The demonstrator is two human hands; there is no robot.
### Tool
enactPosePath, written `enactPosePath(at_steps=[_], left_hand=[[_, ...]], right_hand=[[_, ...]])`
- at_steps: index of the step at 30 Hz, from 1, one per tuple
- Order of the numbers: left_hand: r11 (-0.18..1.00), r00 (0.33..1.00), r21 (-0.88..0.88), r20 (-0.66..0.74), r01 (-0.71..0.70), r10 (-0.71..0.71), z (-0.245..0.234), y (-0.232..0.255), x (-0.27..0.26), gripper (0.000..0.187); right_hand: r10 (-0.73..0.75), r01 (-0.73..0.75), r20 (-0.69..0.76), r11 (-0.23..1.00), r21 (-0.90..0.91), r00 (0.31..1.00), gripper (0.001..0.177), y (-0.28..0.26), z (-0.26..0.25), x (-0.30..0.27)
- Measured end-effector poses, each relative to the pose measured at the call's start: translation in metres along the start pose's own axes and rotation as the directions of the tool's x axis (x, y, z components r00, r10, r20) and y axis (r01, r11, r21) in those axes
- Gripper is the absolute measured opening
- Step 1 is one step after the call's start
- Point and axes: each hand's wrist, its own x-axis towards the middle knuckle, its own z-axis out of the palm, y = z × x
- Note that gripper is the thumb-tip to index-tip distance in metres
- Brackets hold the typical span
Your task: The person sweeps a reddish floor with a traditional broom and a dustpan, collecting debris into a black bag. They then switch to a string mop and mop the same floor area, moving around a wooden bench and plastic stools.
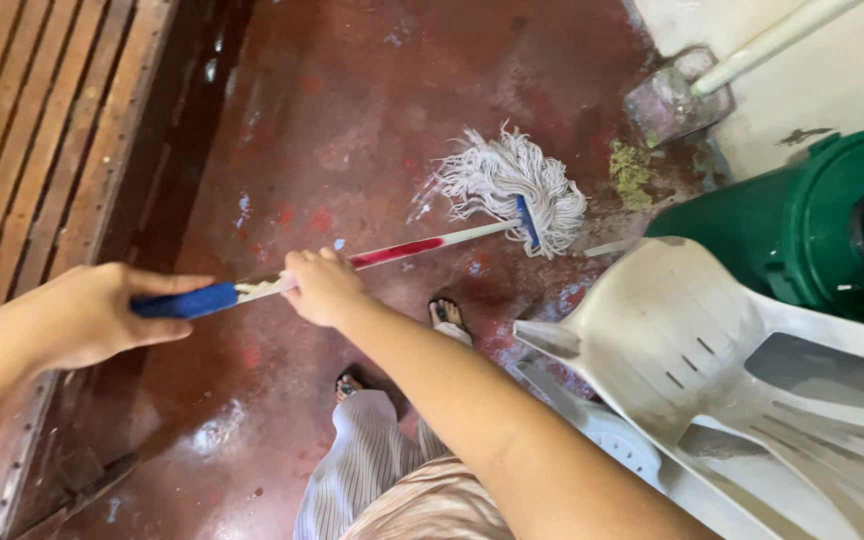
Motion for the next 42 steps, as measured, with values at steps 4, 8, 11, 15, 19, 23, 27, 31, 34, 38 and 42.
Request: enactPosePath(at_steps=[4,8,11,15,19,23,27,31,34,38,42], left_hand=[[0.976,0.977,0.087,-0.046,-0.202,0.206,-0.006,0.089,0.055,0.057],[0.976,0.975,0.001,0.020,-0.219,0.219,0.023,0.196,0.091,0.056],[0.935,0.947,-0.150,-0.049,-0.321,0.318,0.075,0.273,0.091,0.054],[0.944,0.957,-0.158,-0.065,-0.291,0.284,0.109,0.304,0.074,0.050],[0.929,0.944,-0.202,-0.183,-0.310,0.275,0.080,0.226,0.056,0.048],[0.982,0.999,-0.190,-0.045,0.016,-0.025,0.035,0.133,0.012,0.051],[0.971,0.992,-0.218,-0.057,0.099,-0.114,0.023,0.059,-0.020,0.056],[0.927,0.992,-0.370,-0.077,0.063,-0.098,0.057,0.039,-0.010,0.054],[0.878,0.985,-0.460,-0.160,-0.135,0.067,0.069,0.065,0.011,0.052],[0.930,0.992,-0.356,-0.111,-0.092,0.055,0.083,0.161,0.049,0.053],[0.796,0.945,-0.524,-0.273,-0.303,0.180,0.082,0.249,0.088,0.053]], right_hand=[[0.126,-0.126,-0.012,0.990,-0.059,0.992,0.023,0.089,-0.051,-0.003],[0.268,-0.257,0.089,0.960,-0.112,0.959,0.024,0.190,-0.108,-0.043],[0.552,-0.542,0.059,0.831,-0.129,0.832,0.028,0.254,-0.132,-0.101],[0.613,-0.612,-0.128,0.789,0.050,0.780,0.046,0.277,-0.110,-0.133],[0.571,-0.561,-0.108,0.821,0.109,0.814,0.045,0.204,-0.068,-0.085],[0.442,-0.435,0.047,0.849,0.300,0.896,0.020,0.086,-0.055,-0.019],[0.211,-0.300,0.283,0.898,0.323,0.936,0.028,-0.004,-0.063,0.016],[-0.011,-0.055,0.261,0.968,0.243,0.965,0.035,-0.006,-0.062,0.021],[0.096,-0.214,0.279,0.877,0.430,0.955,0.034,0.061,-0.074,-0.003],[0.157,-0.169,0.237,0.985,0.031,0.959,0.023,0.142,-0.112,-0.025],[0.267,-0.196,0.216,0.933,-0.301,0.939,0.025,0.207,-0.164,-0.013]])
